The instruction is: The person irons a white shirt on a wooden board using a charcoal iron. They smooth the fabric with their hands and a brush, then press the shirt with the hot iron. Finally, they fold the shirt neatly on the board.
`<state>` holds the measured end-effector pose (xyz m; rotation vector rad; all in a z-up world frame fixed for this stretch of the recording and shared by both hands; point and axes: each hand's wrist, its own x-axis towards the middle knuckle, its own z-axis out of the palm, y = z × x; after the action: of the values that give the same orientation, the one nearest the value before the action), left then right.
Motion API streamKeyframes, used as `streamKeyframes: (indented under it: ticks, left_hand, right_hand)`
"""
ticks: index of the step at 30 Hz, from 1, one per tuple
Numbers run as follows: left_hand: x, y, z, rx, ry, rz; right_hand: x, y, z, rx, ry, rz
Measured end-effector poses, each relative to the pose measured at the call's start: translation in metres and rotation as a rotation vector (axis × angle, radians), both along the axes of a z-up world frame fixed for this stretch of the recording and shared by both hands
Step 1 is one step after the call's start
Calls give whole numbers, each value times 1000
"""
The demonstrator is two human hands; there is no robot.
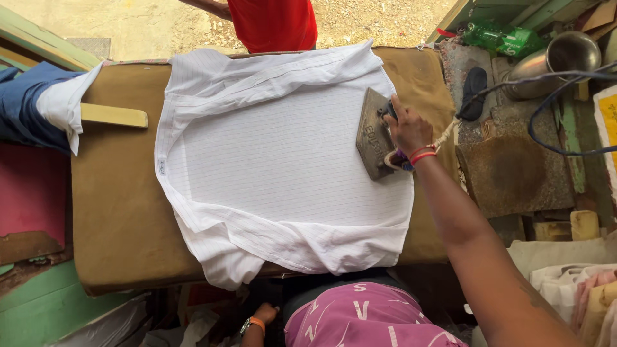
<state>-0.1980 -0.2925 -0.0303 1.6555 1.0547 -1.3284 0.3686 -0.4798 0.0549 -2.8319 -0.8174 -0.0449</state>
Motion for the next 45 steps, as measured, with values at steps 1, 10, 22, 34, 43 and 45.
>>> streamKeyframes:
  ticks: [1,10,22,34,43,45]
  left_hand:
    - [2,-17,-1,0,-38,60]
    - [-5,-131,-44,131,-122,495]
    - [-18,-82,-14,277,159,49]
    - [-94,180,42,1150,45,56]
    - [76,350,33,1222,-490,-670]
    - [112,361,41,1178,-513,-834]
  right_hand:
    - [24,4,-8,34,38,33]
    - [84,27,4,695,872,-45]
    - [-35,-164,8,359,508,217]
    - [-13,-282,53,567,763,-401]
    - [-134,-251,62,341,351,-322]
    - [-179,-228,32,36,374,-259]
